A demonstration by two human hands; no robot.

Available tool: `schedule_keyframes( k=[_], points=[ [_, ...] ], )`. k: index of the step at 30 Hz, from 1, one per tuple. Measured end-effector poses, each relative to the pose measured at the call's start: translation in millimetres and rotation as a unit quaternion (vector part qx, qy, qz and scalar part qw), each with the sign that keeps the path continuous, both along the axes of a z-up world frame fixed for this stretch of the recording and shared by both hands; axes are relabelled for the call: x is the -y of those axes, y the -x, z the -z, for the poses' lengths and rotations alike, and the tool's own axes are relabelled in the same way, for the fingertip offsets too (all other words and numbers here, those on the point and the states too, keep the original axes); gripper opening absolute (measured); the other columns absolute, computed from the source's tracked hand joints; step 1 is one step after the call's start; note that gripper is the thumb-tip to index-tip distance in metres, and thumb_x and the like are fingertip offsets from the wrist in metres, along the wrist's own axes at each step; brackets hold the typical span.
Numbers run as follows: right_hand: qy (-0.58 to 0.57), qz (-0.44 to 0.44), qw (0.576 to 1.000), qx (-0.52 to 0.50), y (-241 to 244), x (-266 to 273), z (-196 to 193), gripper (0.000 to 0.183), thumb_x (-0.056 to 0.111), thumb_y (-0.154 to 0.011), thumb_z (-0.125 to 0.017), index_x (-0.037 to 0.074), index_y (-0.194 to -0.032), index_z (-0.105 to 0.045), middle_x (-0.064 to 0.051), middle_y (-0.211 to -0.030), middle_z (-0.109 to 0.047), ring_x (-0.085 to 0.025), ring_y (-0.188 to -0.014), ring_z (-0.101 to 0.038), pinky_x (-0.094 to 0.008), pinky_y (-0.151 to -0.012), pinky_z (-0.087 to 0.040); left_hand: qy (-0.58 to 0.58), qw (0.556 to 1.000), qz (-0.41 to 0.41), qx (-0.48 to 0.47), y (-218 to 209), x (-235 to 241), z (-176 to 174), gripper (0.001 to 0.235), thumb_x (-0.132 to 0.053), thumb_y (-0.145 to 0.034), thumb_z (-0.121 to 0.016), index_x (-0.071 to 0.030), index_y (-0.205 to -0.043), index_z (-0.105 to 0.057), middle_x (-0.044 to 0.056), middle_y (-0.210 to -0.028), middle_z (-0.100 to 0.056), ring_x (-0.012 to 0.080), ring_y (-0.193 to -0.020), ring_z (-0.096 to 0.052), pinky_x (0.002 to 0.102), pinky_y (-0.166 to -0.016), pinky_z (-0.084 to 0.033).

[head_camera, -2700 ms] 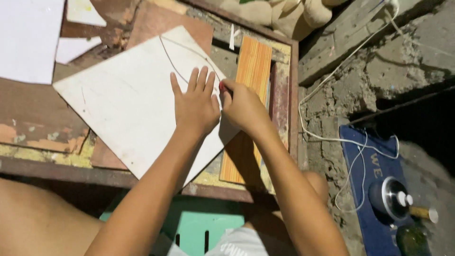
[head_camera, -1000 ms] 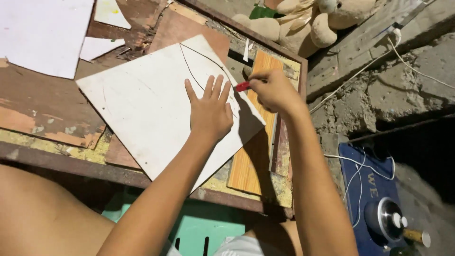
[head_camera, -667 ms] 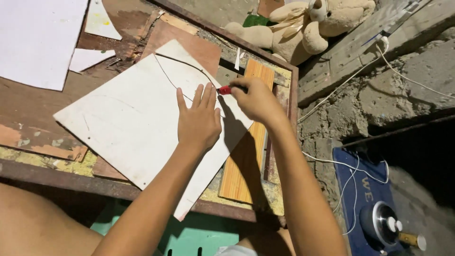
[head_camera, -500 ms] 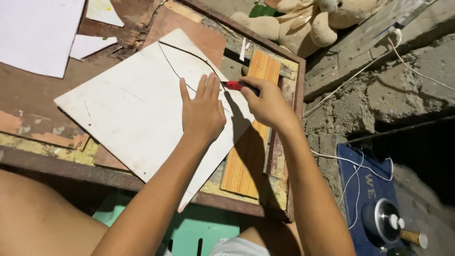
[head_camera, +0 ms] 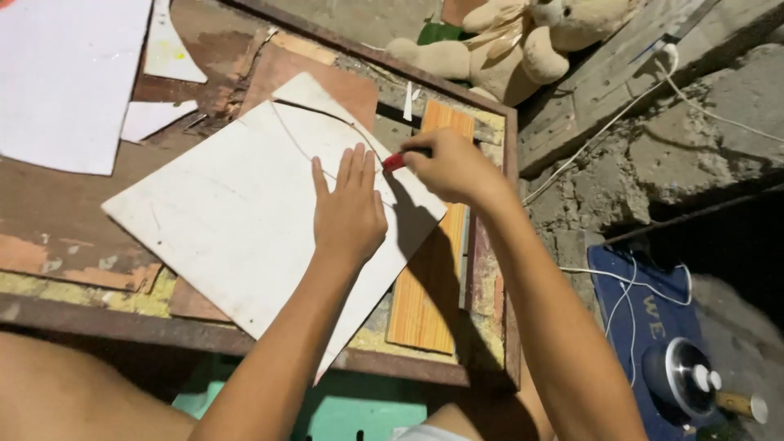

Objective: Using a utility knife to cut a curved shape out of a white foam board through repeated scoring passes.

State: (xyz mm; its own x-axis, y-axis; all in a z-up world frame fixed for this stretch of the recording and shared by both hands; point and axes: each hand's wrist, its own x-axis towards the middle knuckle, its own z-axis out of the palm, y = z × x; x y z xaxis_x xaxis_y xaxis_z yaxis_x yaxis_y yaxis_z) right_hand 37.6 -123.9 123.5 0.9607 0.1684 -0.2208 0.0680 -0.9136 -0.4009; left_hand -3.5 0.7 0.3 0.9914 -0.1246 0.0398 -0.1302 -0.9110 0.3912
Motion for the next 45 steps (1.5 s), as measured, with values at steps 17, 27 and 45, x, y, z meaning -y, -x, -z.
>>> schedule_keyframes(
  k=[17, 27, 45],
  points=[
    [-0.03, 0.036, 0.997, 0.064, 23.8, 9.1, 23.1, 0.034, 0.023, -0.095, -0.062, 0.016, -0.127, -0.074, -0.017, -0.113, -0.076, -0.04, -0.109, -0.07, -0.049, -0.093, -0.056, -0.016, 0.998, 0.053, 0.023, -1.4, 0.9, 1.4, 0.041, -0.027, -0.103, -0.028, -0.012, -0.135, -0.049, 0.012, -0.17, -0.031, 0.0249, -0.158, -0.025, 0.06, -0.128, -0.003],
    [-0.092, 0.1, 0.988, 0.069, 47.3, 17.2, 10.8, 0.031, 0.021, -0.093, -0.065, 0.016, -0.12, -0.078, -0.017, -0.107, -0.078, -0.039, -0.106, -0.072, -0.046, -0.088, -0.057, -0.018, 0.997, 0.071, -0.005, 4.0, 1.9, 2.1, 0.038, -0.029, -0.102, -0.025, -0.015, -0.128, -0.049, 0.01, -0.169, -0.031, 0.0225, -0.156, -0.028, 0.058, -0.128, -0.006],
    [-0.083, 0.075, 0.991, 0.077, 68.0, 30.2, 42.0, 0.038, 0.014, -0.092, -0.062, 0.005, -0.128, -0.071, -0.028, -0.118, -0.072, -0.052, -0.116, -0.063, -0.056, -0.097, -0.05, -0.018, 0.995, 0.099, 0.026, 12.6, 4.7, 12.4, 0.041, -0.031, -0.098, -0.03, -0.017, -0.13, -0.052, 0.006, -0.167, -0.037, 0.0231, -0.155, -0.032, 0.06, -0.127, -0.008]
  ],
)
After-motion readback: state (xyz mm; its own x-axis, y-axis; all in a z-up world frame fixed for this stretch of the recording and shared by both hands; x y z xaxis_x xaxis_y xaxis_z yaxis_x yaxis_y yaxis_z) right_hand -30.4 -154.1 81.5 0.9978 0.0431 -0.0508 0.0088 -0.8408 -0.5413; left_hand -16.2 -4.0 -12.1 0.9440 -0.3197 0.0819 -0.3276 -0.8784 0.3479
